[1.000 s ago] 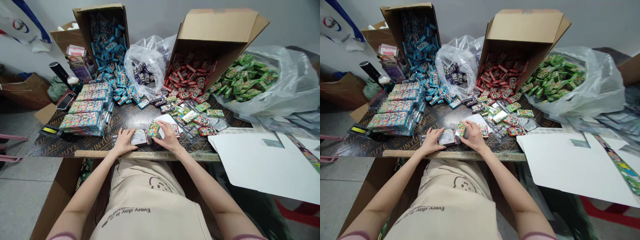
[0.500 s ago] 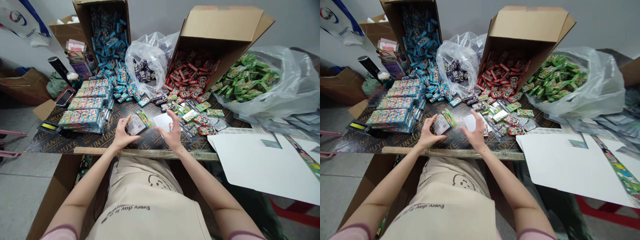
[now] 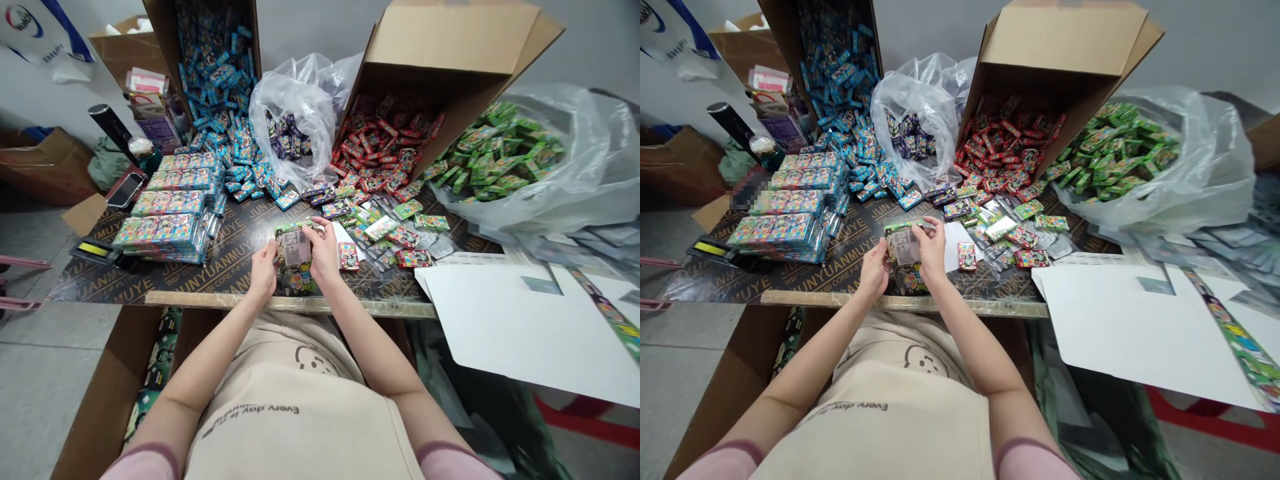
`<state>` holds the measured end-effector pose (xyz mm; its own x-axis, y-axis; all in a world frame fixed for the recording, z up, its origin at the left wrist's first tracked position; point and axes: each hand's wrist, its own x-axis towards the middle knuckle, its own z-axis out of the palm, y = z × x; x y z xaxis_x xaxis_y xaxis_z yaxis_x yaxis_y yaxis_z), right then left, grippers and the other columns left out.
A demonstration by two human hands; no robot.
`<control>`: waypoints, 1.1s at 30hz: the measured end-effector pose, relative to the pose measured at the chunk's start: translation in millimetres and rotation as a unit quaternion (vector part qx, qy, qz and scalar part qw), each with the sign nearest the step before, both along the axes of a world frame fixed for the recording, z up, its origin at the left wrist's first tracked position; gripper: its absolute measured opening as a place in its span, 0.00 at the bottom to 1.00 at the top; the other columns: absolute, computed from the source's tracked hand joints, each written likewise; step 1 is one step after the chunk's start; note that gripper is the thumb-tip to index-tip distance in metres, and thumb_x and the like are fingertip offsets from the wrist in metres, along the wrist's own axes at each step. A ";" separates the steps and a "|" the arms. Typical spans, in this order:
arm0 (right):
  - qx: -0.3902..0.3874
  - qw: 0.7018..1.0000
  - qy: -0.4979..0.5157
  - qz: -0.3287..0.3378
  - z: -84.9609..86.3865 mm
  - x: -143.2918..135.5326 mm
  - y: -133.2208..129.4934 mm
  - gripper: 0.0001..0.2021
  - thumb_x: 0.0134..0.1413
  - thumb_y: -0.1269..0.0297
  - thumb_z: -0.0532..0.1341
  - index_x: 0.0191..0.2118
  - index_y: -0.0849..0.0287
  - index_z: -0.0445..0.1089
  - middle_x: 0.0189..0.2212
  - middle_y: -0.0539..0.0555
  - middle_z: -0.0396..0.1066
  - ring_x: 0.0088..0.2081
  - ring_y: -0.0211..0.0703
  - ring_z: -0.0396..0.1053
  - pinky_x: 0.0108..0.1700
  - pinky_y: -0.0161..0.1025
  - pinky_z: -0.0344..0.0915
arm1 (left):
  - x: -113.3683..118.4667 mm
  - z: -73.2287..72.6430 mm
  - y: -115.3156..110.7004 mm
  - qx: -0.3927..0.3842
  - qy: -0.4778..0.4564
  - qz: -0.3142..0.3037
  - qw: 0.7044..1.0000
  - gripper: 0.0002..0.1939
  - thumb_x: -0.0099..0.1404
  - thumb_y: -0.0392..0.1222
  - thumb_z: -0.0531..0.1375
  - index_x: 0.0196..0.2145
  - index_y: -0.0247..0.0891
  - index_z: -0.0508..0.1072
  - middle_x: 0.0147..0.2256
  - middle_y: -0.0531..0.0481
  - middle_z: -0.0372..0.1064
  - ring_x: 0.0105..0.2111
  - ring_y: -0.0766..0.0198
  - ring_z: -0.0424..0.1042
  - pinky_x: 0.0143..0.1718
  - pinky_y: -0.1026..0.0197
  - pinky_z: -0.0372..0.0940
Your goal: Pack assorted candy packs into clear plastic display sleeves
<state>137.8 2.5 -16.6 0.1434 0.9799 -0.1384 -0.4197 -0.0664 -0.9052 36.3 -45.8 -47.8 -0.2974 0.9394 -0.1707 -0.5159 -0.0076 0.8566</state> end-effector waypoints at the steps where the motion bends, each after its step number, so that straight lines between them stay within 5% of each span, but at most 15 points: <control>1: 0.005 1.000 0.002 0.005 0.9 0.0 -0.7 0.22 0.34 0.60 0.69 0.39 0.54 0.63 0.25 0.42 0.67 0.30 0.36 0.66 0.35 0.33 0.62 | 0.2 2.6 1.2 -0.010 -0.019 0.004 1.000 0.26 0.47 0.63 0.68 0.28 0.34 0.76 0.26 0.50 0.75 0.28 0.65 0.74 0.32 0.65 0.66; 6: -0.009 1.000 0.009 0.021 5.0 1.1 -2.4 0.16 0.39 0.56 0.65 0.34 0.55 0.61 0.26 0.42 0.64 0.29 0.35 0.64 0.33 0.34 0.62 | 3.1 10.1 4.4 -0.035 -0.061 -0.004 0.998 0.29 0.44 0.64 0.69 0.28 0.32 0.76 0.26 0.47 0.77 0.32 0.59 0.77 0.37 0.61 0.69; 10: -0.008 0.999 -0.004 0.033 8.2 4.5 2.3 0.18 0.36 0.66 0.64 0.36 0.53 0.59 0.24 0.41 0.66 0.28 0.36 0.66 0.33 0.34 0.62 | 6.2 14.3 4.8 -0.052 -0.076 -0.005 0.996 0.28 0.42 0.62 0.71 0.27 0.33 0.75 0.25 0.48 0.76 0.32 0.57 0.78 0.37 0.60 0.69; 18: -0.010 0.992 0.096 0.083 11.0 16.4 0.3 0.16 0.43 0.68 0.59 0.40 0.52 0.57 0.31 0.45 0.76 0.35 0.41 0.74 0.41 0.41 0.70 | -3.3 22.4 10.3 -0.106 -0.112 -0.034 0.987 0.21 0.44 0.56 0.70 0.25 0.35 0.74 0.21 0.56 0.72 0.20 0.70 0.68 0.26 0.67 0.63; 22: -0.045 0.984 0.122 0.122 9.9 25.5 4.1 0.20 0.36 0.75 0.57 0.40 0.53 0.58 0.33 0.46 0.78 0.37 0.43 0.76 0.43 0.44 0.71 | -8.3 30.3 17.5 -0.123 -0.088 -0.062 0.987 0.18 0.43 0.53 0.68 0.23 0.36 0.73 0.21 0.55 0.71 0.19 0.71 0.65 0.23 0.67 0.60; 27: -0.007 0.990 0.056 0.131 5.5 32.2 7.3 0.13 0.35 0.77 0.56 0.31 0.55 0.65 0.30 0.47 0.78 0.34 0.44 0.76 0.44 0.46 0.71 | -16.8 50.0 17.8 -0.016 0.091 -0.039 0.995 0.08 0.43 0.39 0.67 0.25 0.37 0.78 0.24 0.53 0.73 0.25 0.69 0.69 0.28 0.66 0.63; 30: 0.105 0.991 -0.023 0.078 -1.5 32.7 -0.5 0.06 0.40 0.74 0.58 0.24 0.56 0.70 0.29 0.49 0.78 0.36 0.45 0.76 0.47 0.46 0.70 | -21.5 58.1 10.9 0.079 0.268 -0.014 0.960 0.05 0.47 0.40 0.68 0.24 0.38 0.79 0.28 0.50 0.75 0.31 0.65 0.73 0.34 0.63 0.67; 33: 0.203 0.974 -0.095 0.027 -9.0 33.5 -11.5 0.06 0.47 0.69 0.60 0.28 0.55 0.75 0.32 0.50 0.78 0.39 0.46 0.76 0.49 0.46 0.69 | -25.8 59.5 7.7 0.111 0.352 -0.023 0.929 0.09 0.49 0.45 0.69 0.25 0.37 0.79 0.29 0.48 0.76 0.31 0.62 0.74 0.34 0.61 0.69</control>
<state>171.3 -9.0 -25.6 0.0749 0.9555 0.2855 -0.2485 0.2951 -0.9226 10.5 -38.1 11.7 -0.2197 0.9429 0.2505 0.1669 -0.2166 0.9619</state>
